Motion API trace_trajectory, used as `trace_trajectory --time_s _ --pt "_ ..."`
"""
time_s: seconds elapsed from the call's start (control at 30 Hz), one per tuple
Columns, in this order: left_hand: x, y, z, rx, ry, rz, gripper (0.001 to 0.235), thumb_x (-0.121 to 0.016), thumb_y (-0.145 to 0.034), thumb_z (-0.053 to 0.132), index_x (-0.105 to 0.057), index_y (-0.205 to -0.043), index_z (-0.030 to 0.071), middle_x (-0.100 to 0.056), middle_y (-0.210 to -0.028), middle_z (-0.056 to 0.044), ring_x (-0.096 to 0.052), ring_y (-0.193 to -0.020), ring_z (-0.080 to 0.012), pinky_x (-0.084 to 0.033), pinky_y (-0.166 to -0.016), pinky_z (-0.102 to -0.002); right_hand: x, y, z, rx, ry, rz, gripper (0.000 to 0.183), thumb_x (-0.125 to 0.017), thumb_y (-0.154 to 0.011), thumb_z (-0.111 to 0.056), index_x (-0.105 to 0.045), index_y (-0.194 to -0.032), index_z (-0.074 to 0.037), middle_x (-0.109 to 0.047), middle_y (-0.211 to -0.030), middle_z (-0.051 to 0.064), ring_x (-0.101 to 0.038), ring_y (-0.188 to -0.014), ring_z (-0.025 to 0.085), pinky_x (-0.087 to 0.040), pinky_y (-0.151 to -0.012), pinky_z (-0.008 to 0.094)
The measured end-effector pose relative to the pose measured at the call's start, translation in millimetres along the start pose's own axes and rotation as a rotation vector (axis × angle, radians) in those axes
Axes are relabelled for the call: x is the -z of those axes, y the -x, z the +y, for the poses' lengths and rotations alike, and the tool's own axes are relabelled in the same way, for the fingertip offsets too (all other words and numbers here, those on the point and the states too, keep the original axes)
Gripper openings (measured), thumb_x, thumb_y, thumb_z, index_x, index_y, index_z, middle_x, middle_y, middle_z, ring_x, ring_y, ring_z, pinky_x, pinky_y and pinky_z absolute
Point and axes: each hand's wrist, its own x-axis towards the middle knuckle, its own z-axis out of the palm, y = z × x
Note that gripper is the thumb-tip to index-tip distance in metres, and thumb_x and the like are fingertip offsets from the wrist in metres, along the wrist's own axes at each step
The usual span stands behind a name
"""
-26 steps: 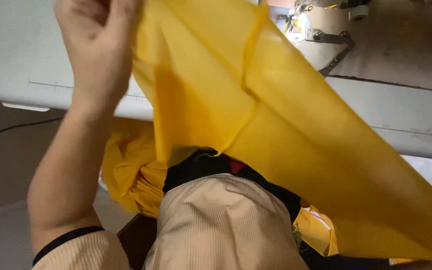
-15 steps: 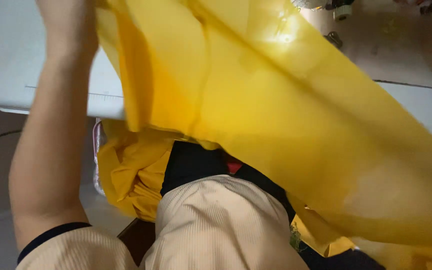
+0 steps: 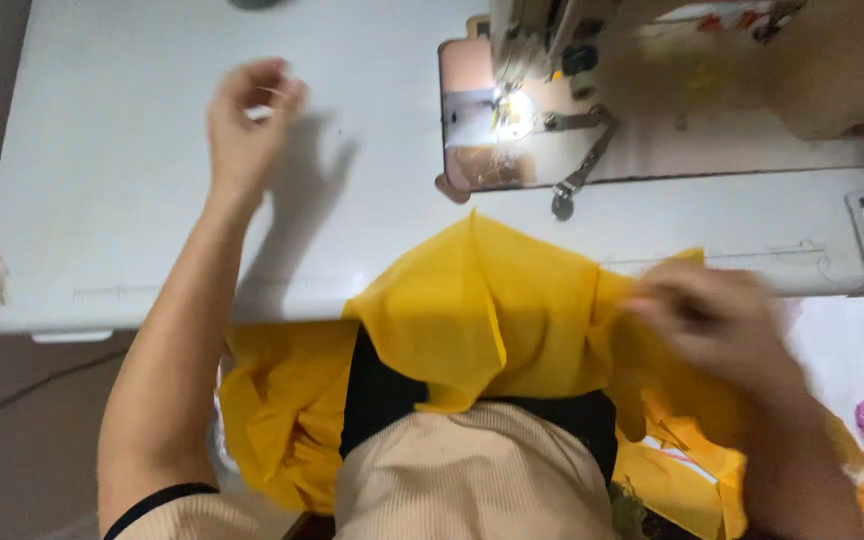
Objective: Folding and aligning yellow fabric on a sewing machine table to prepare for hemming.
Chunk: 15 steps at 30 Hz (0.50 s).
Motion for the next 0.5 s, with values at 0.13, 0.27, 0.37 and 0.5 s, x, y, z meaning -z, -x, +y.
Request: trace_trajectory --time_s 0.13,0.27,0.37,0.5 --pt "21.0 -91.5 -44.9 -0.258 -0.088 0.460 0.010 -0.070 -0.098 0.012 -0.068 -0.107 0.008 -0.064 -0.102 -0.007 -0.065 -0.084 -0.0164 -0.055 -0.081 -0.030 -66.9 -81.2 -31.5 0.331 0.006 -0.102 0.009 -0.069 -0.093 -0.009 -0.069 -0.099 -0.015 -0.074 -0.083 -0.004 -0.070 -0.072 0.006 -0.051 -0.064 0.022" --pt "41.0 -165.9 -43.7 -0.269 -0.316 0.502 0.007 -0.071 -0.095 0.016 -0.076 -0.097 0.012 -0.072 -0.097 -0.002 -0.067 -0.091 -0.0203 -0.053 -0.079 -0.035 -99.6 -113.0 -20.8 0.412 0.110 -0.041 0.038 -0.055 -0.070 0.005 -0.064 -0.096 -0.021 -0.068 -0.079 -0.010 -0.068 -0.068 0.011 -0.045 -0.058 0.026" --pt "47.7 -210.7 -70.7 -0.099 -0.708 0.595 0.010 -0.077 -0.091 0.033 -0.079 -0.092 0.023 -0.063 -0.090 -0.004 -0.063 -0.086 -0.0342 -0.048 -0.066 -0.057 -106.1 -124.4 -20.5 0.391 0.182 0.084 0.031 -0.054 -0.073 0.005 -0.061 -0.090 -0.019 -0.060 -0.071 -0.005 -0.057 -0.058 0.017 -0.043 -0.054 0.032" --pt "57.8 -253.8 -100.5 0.106 -0.723 0.530 0.024 -0.068 -0.090 0.044 -0.082 -0.084 0.025 -0.083 -0.084 0.002 -0.072 -0.081 -0.0364 -0.051 -0.065 -0.060 -104.3 -131.8 -23.2 0.371 0.185 0.104 0.021 -0.061 -0.080 0.001 -0.063 -0.089 -0.018 -0.065 -0.071 -0.005 -0.060 -0.056 0.017 -0.046 -0.051 0.033"
